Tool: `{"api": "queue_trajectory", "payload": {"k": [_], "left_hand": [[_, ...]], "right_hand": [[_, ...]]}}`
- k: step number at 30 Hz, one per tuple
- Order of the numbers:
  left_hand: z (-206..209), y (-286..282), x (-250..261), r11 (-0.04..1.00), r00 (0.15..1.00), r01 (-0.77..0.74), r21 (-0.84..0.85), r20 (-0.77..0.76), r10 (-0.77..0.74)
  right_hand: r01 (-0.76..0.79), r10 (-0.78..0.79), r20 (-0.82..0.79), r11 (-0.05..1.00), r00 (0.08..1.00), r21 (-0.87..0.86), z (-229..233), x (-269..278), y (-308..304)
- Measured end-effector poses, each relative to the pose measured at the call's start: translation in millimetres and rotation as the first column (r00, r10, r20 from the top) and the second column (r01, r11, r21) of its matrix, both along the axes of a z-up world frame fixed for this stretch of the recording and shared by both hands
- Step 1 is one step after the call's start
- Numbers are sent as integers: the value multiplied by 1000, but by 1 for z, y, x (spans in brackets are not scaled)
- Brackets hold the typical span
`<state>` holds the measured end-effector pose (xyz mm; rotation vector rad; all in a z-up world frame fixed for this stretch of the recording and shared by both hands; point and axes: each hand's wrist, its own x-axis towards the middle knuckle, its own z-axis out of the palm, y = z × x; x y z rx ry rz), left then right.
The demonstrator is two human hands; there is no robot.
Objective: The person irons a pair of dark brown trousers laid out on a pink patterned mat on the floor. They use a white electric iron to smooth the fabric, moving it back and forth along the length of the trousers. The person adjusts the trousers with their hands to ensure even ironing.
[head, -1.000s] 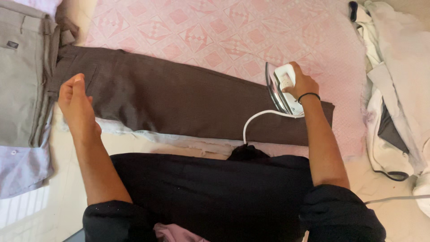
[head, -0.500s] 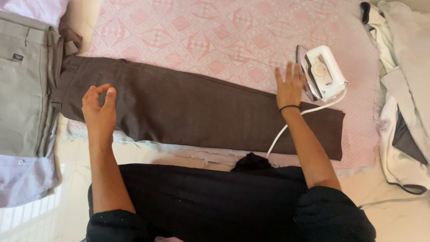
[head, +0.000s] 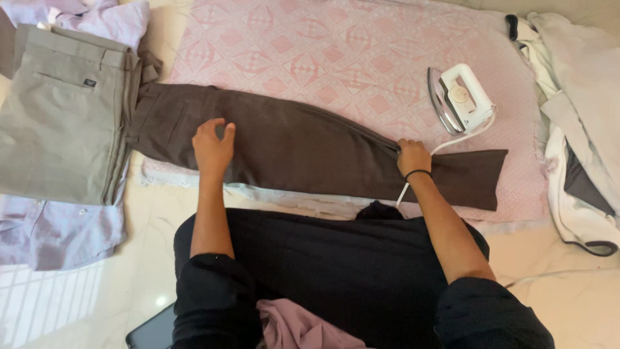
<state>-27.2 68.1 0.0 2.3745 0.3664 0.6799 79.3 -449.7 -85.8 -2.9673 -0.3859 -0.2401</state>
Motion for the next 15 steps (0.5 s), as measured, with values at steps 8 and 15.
{"api": "queue_trajectory", "payload": {"k": [8,15], "left_hand": [[-6,-46,-6,969,974,194,152,-147,-172],[-10,-77,-20,932,948,296,210,-181,-260]], "right_hand": [[-176,179,12,954,984,243,55,-87,36],[-106,105,15,972,994,212,78,-119,52]]}}
